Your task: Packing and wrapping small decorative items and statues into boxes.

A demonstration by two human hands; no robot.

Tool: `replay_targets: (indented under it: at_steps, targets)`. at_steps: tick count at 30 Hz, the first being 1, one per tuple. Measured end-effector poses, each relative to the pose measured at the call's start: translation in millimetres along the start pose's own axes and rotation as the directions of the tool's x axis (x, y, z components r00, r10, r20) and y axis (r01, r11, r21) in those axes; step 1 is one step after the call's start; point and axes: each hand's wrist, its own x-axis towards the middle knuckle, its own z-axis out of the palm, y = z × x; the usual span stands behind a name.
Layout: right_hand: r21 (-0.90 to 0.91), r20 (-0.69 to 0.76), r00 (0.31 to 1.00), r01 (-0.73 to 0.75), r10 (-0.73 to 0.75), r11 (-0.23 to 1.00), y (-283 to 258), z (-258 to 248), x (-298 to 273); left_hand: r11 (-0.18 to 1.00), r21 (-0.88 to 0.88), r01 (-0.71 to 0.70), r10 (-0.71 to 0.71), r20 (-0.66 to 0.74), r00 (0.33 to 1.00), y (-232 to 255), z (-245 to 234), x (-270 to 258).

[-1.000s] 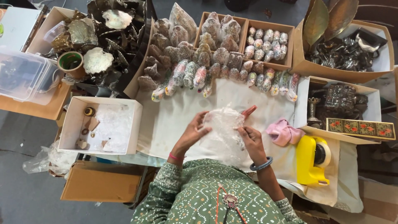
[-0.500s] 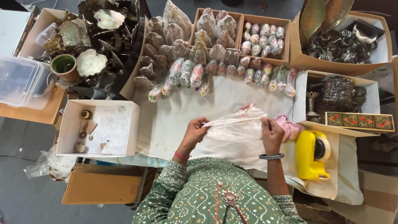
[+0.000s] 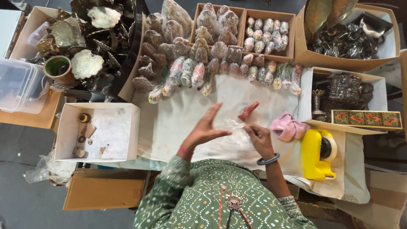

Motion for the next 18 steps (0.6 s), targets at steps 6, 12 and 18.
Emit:
replay_targets:
  at_steps: [6, 12, 18]
  targets:
    - [0.168, 0.199, 0.972, -0.162, 0.127, 0.972, 6, -11, 6, 0.925, -0.252, 0.283, -0.219, 0.255, 0.942, -29, 59, 17]
    - [0.105, 0.372, 0.925, -0.122, 0.075, 0.987, -36, -21, -4, 0.879, -0.404, 0.252, -0.239, 0.083, 0.967, -16, 61, 15]
    - [0.293, 0.326, 0.936, -0.231, 0.13, 0.928, 3, -22, -4, 0.985, -0.137, 0.102, -0.12, -0.134, 0.984, -16, 55, 12]
